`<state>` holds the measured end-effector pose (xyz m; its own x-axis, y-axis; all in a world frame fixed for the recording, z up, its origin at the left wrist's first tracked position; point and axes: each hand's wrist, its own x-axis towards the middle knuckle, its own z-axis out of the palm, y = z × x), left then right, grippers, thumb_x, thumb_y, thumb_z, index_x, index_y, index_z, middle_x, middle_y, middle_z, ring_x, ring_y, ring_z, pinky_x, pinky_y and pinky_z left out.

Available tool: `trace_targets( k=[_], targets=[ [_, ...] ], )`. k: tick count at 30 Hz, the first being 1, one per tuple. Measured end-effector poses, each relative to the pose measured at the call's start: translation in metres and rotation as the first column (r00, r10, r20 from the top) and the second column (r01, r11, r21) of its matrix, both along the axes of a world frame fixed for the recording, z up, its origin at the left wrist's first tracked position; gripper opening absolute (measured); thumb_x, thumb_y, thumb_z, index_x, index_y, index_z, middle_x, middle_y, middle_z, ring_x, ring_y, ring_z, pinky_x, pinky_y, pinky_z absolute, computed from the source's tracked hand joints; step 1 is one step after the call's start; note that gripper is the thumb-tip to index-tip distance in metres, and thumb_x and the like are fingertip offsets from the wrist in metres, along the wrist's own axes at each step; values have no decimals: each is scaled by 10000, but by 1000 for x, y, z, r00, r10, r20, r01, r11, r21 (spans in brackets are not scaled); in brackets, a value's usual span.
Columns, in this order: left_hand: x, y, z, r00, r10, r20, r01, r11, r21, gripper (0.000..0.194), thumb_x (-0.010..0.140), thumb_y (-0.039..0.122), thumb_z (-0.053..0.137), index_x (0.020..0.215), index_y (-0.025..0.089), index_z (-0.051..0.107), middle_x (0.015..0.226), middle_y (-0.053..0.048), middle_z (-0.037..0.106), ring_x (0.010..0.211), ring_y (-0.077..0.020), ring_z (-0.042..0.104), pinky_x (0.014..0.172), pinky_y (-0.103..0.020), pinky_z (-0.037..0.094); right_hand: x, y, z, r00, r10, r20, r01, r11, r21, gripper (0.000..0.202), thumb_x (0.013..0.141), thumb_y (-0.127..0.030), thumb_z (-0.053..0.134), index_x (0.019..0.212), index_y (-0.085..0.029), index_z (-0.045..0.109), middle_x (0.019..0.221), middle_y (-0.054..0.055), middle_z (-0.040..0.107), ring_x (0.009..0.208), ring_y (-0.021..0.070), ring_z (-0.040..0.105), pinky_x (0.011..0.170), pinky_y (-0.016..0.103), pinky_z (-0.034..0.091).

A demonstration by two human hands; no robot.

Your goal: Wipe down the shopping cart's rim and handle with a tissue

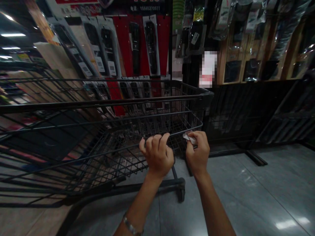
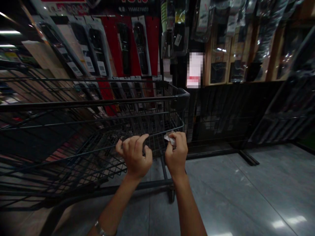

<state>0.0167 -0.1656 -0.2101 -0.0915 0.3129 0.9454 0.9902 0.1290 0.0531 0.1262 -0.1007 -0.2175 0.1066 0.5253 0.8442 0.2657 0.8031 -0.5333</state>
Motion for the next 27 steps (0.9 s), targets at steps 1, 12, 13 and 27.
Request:
trace_targets(
  k=[1,12,13,27],
  targets=[
    [-1,1,0,1000,-3,2,3,1000,6,293,785,126,508,1047,214,605,887,-42,643,922,-220,552,1013,-446,259,-3,0,-8,1000,-6,-15,6,1000,-3,211,787,-25,466,852,-212,540,855,24,532,831,176,546,757,330,459],
    [-6,-3,3,997,-37,-65,33,997,-64,325,788,155,526,1108,190,568,958,-61,625,957,-243,521,1011,-463,253,5,0,-20,999,-13,44,17,996,-82,232,735,-4,459,812,-198,561,817,33,574,786,178,574,715,318,469],
    [-6,-5,3,997,-42,-69,37,997,-75,331,790,162,526,1118,188,564,972,-65,622,967,-246,518,1013,-463,253,6,0,-18,998,-23,64,30,995,-97,226,725,-8,464,801,-194,566,806,36,580,769,179,576,702,317,469],
    [-12,-10,-7,975,48,-218,-37,998,54,403,747,81,509,1126,206,561,912,-47,603,923,-228,500,1017,-447,250,13,-26,6,997,-28,78,27,1000,13,187,734,-52,489,811,-197,579,796,32,589,737,174,577,655,310,463]
  ],
)
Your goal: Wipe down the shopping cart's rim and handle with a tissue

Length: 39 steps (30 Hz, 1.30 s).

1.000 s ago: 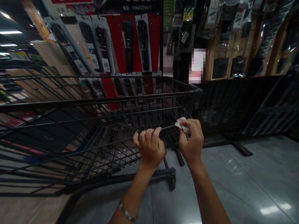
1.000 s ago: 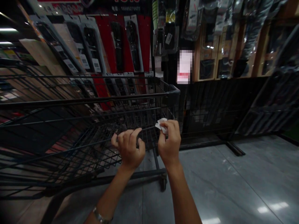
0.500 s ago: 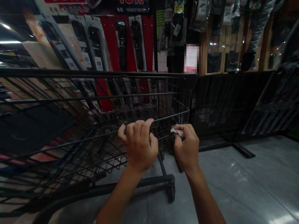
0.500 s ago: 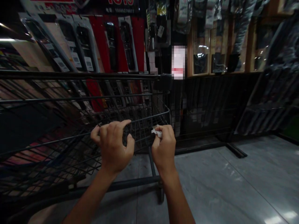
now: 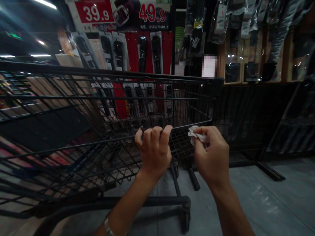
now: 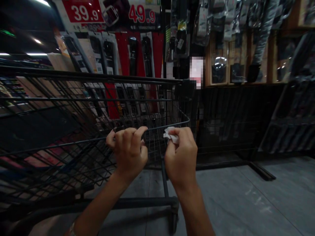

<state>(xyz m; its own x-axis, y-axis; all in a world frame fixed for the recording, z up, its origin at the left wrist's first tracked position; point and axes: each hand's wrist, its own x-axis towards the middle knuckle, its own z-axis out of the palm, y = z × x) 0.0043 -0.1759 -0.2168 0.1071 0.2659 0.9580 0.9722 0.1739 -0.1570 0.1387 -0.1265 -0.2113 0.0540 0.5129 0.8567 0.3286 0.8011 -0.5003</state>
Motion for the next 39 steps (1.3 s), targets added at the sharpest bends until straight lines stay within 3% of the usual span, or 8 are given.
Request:
trace_targets(
  k=[2,5,11,17,20,25,32,39],
  targets=[
    [-1,0,0,1000,-2,-5,2,1000,16,391,763,72,490,1120,211,568,904,-43,608,913,-223,504,1013,-443,253,-8,-6,-4,993,117,29,-118,991,60,222,746,-27,469,833,-205,569,815,25,570,773,169,576,686,309,475],
    [-1,0,1,1000,-17,15,17,1000,-2,417,771,52,459,1138,219,566,914,-38,619,919,-216,512,1010,-434,251,-15,-7,-20,979,176,102,-184,980,75,269,732,10,447,839,-206,567,835,33,548,805,178,566,720,325,481],
    [-2,1,2,999,-38,39,40,998,-56,468,755,38,451,1170,228,553,956,-36,626,935,-218,511,1005,-428,248,5,8,-44,966,134,220,-128,991,-43,274,721,20,436,800,-194,588,801,33,556,742,170,569,671,307,470],
    [0,2,0,999,-11,42,14,999,-51,485,746,24,442,1175,226,546,967,-42,617,955,-226,493,1027,-435,236,6,3,-34,998,-7,58,6,1000,16,184,770,-36,522,824,-199,587,816,32,579,766,177,588,676,315,493],
    [0,2,-1,999,-14,34,15,999,-32,478,745,27,443,1171,220,545,961,-43,610,952,-225,486,1034,-429,224,-8,-7,-32,996,90,23,-92,992,91,199,822,-53,519,915,-216,587,900,42,576,856,181,592,749,341,512],
    [-2,2,0,1000,-17,14,18,1000,-24,457,756,51,443,1172,214,541,954,-44,604,944,-223,481,1033,-423,215,-21,-11,-49,957,267,116,-278,956,91,199,878,-137,550,1056,-200,611,1038,80,540,992,203,561,850,388,512],
    [-2,2,0,1000,-6,19,7,999,-46,451,766,60,442,1180,209,537,968,-50,595,962,-229,472,1045,-426,200,-24,-7,-54,971,237,44,-240,959,151,360,864,-52,534,1188,-208,531,1085,83,574,1035,189,569,864,352,523],
    [-2,3,1,1000,-7,21,7,1000,-19,478,734,37,445,1162,221,550,955,-36,603,954,-221,486,1031,-416,218,-22,-3,-57,981,126,145,-154,968,199,235,838,-32,524,997,-197,576,1011,77,553,927,183,592,784,329,535]
  ],
)
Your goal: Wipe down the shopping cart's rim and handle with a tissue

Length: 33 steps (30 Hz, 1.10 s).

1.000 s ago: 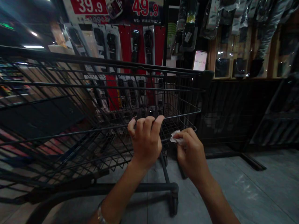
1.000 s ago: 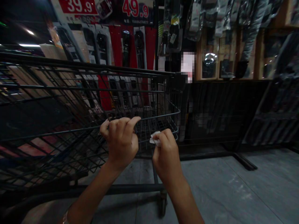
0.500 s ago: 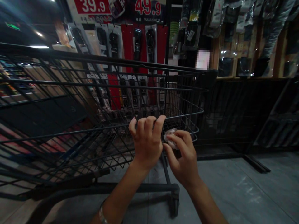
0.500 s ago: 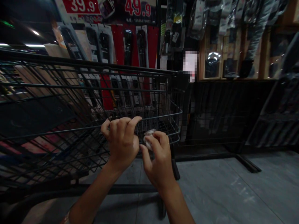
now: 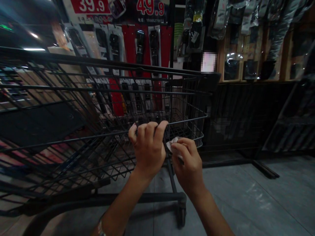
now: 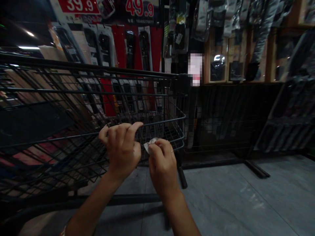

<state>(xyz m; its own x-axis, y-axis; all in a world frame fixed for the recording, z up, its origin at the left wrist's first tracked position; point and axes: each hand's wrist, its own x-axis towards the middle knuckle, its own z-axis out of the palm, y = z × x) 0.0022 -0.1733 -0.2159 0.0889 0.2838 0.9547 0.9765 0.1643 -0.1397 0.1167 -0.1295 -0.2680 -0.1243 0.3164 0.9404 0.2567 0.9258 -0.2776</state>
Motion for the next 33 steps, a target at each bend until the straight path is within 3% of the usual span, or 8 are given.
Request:
trace_targets(
  k=[3,11,15,17,19,25,29,33],
  targets=[
    [-1,-1,0,1000,4,-6,-4,1000,-7,490,722,27,457,1165,216,552,957,-37,603,953,-221,488,1025,-421,229,9,7,-1,997,-57,50,57,998,-2,223,822,-44,538,963,-214,567,961,55,576,848,170,606,703,295,532],
    [-2,-2,1,999,21,-27,-22,1000,-22,501,719,21,458,1172,213,550,957,-44,603,951,-223,488,1013,-435,254,35,36,4,969,-184,-164,195,980,49,219,795,-40,556,910,-220,603,897,31,576,832,159,608,736,307,536],
    [-2,-1,1,999,28,-30,-28,999,-17,501,715,18,456,1166,211,554,959,-46,601,945,-223,484,1019,-435,251,36,39,7,924,-261,-279,221,961,-167,173,774,-83,562,884,-198,627,878,32,585,821,170,605,721,330,530],
    [-1,0,1,999,29,-29,-29,1000,-12,498,713,14,455,1160,211,557,954,-47,598,946,-226,482,1022,-436,245,30,34,9,906,-260,-333,160,940,-300,149,787,-127,574,909,-183,639,889,40,592,802,171,608,704,336,528],
    [0,0,1,999,26,-22,-26,1000,-3,492,715,11,452,1153,210,559,948,-46,594,949,-229,480,1022,-437,242,22,25,13,909,-207,-361,78,936,-343,152,805,-165,581,941,-174,646,915,51,593,811,174,611,708,347,532],
    [1,-1,0,1000,4,-18,-4,1000,10,408,777,57,444,1142,204,552,947,-46,592,935,-226,481,1021,-436,241,2,-8,42,916,-24,-400,-45,986,-162,222,822,-100,554,1000,-205,636,981,58,573,889,169,606,677,304,555],
    [0,-3,1,999,-9,-44,12,998,58,190,866,138,420,986,179,562,909,-57,605,900,-222,483,1002,-420,251,-12,-19,56,960,108,-260,-89,993,83,295,862,-35,491,1066,-196,630,1049,77,588,1020,185,604,849,362,559],
    [0,-8,1,999,-7,-35,9,999,34,244,846,111,434,1041,182,562,924,-52,617,914,-217,491,1000,-420,255,-15,-10,56,979,64,-195,-28,983,180,243,891,-60,497,1062,-150,644,1049,101,588,1013,191,606,851,364,561]
  ],
)
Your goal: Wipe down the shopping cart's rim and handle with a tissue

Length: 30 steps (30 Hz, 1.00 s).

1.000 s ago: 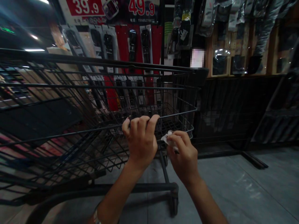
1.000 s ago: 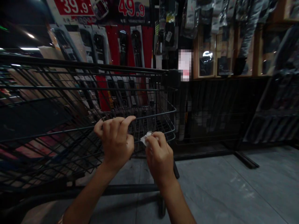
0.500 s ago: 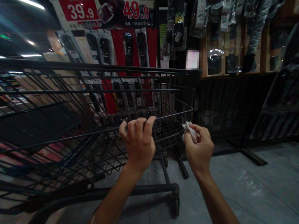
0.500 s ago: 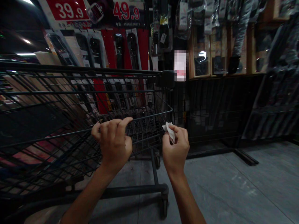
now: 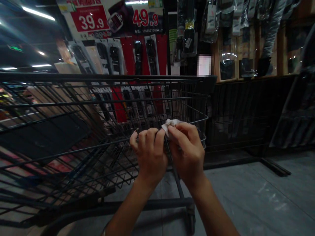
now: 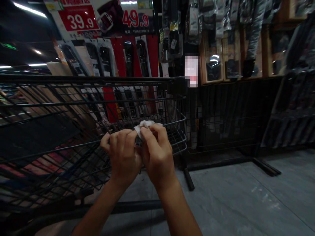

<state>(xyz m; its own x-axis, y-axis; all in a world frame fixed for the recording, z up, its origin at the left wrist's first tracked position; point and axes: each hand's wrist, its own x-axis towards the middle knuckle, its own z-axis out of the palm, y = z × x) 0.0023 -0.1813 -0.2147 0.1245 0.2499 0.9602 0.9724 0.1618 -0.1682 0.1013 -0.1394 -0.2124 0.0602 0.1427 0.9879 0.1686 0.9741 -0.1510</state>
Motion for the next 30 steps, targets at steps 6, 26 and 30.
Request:
trace_targets(
  k=[6,26,30],
  targets=[
    [1,-5,1,1000,-21,11,21,999,-39,444,757,35,459,1155,203,562,953,-43,608,945,-216,500,1022,-434,256,29,23,5,946,-295,-137,285,954,-92,248,780,-18,567,944,-159,688,897,52,617,853,165,627,777,334,566],
    [-1,-9,0,998,-37,-41,35,998,-47,286,887,159,435,1151,174,543,943,-67,609,927,-223,477,988,-425,240,10,-6,5,998,52,38,-47,991,-124,209,755,-21,593,835,-210,623,895,13,607,852,144,622,728,279,535],
    [-2,-9,-1,998,-54,-17,53,997,-49,331,865,151,456,1182,183,547,957,-66,609,941,-223,485,1010,-427,238,6,-5,-11,985,133,111,-120,985,-124,220,777,-12,574,872,-207,608,926,30,610,880,148,623,761,279,538]
  ],
)
